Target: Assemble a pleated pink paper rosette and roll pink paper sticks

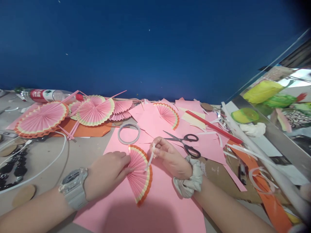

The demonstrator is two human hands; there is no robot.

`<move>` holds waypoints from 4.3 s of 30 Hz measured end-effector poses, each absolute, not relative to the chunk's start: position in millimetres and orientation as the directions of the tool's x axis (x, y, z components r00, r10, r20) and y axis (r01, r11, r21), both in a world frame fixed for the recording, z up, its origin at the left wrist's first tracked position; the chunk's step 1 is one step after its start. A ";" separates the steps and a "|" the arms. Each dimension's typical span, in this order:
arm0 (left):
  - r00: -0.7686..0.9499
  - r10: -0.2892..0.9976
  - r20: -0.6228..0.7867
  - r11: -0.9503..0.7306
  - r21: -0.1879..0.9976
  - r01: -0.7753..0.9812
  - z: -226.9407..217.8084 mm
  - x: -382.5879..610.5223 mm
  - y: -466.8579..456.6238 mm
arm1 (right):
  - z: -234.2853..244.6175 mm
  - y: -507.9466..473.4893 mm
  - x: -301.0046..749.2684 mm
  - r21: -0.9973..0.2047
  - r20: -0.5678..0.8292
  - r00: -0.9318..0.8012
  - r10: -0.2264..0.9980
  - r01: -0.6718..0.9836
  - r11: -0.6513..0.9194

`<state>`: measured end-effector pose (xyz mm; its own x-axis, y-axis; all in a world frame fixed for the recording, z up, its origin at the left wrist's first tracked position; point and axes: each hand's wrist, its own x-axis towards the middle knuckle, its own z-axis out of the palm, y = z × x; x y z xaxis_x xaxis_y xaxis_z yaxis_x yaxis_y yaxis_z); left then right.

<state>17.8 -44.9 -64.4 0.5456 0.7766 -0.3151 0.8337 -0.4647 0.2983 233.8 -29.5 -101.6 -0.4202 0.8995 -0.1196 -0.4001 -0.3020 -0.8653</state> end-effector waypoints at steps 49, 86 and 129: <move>0.578 0.761 -0.295 0.134 0.943 0.305 -98.0 49.5 -29.6 | -36.0 -37.5 240.5 -0.815 0.082 -0.434 0.897 -0.547 -0.191; 0.832 0.503 -0.234 0.061 0.970 0.236 -86.6 44.8 -28.2 | -65.6 -29.7 230.2 -0.698 -0.093 -0.426 0.900 -0.617 -0.364; 0.835 0.513 -0.198 0.330 0.944 0.021 -89.0 44.3 -20.8 | -71.2 -47.9 214.5 -0.971 0.079 -0.086 0.993 0.217 0.096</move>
